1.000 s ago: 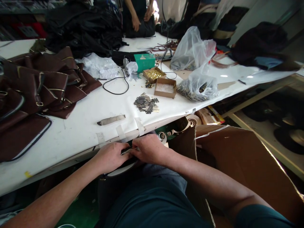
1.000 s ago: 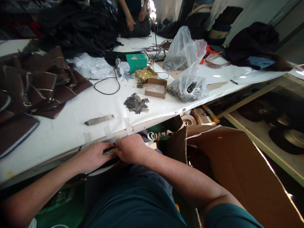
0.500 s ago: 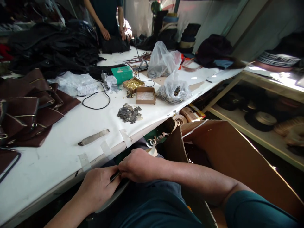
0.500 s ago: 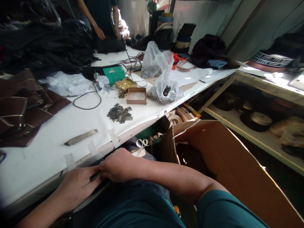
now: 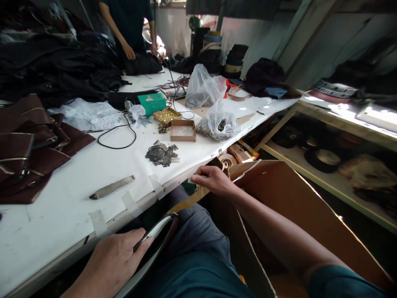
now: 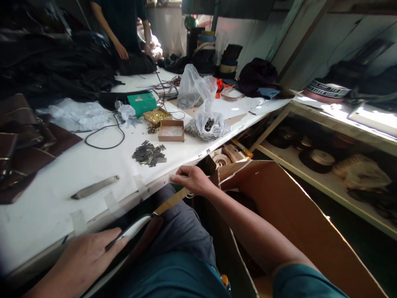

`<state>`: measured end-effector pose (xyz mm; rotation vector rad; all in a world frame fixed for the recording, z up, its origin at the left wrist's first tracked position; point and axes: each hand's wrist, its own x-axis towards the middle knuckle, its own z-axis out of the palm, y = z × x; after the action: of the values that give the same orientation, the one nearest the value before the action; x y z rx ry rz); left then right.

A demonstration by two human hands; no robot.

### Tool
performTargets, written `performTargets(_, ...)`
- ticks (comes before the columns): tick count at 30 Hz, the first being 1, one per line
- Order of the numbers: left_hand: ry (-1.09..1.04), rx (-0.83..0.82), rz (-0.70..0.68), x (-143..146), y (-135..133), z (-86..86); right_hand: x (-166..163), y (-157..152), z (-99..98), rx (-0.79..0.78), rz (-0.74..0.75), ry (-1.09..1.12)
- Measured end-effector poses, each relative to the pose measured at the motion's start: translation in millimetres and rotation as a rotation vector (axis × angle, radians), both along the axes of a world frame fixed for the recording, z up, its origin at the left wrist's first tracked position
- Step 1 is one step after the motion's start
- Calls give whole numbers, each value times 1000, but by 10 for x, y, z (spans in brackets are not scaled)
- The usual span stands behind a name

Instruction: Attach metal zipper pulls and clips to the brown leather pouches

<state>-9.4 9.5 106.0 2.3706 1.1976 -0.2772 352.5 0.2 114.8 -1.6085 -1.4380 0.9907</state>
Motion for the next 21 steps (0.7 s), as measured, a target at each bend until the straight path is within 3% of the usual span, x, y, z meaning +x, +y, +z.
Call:
performTargets(2, -7, -7, -20, 63, -44, 32, 98, 192, -524, -36, -246, 10)
performTargets(4, -30, -25, -7, 70, -64, 61, 123, 350, -940, -51, -317, 11)
performTargets(6, -68, -28, 29, 27, -62, 92, 106, 453, -1190, -58, -335, 13)
performTargets(8, -118, -43, 71, -20, -44, 133, 85, 506, -1296, -69, -347, 10)
performTargets(13, -201, -124, 146, 42, 53, 296, 151, 486, -1253, -84, -417, -51)
performTargets(18, -187, -152, 200, 175, 147, 385, 160, 223, -1021, -23, -546, -89)
performTargets(20, -197, -156, 225, 200, 178, 381, 27, 40, -875, 58, -442, 15)
performTargets(21, -213, -165, 236, 212, 191, 380, -71, -57, -792, 97, -299, 97)
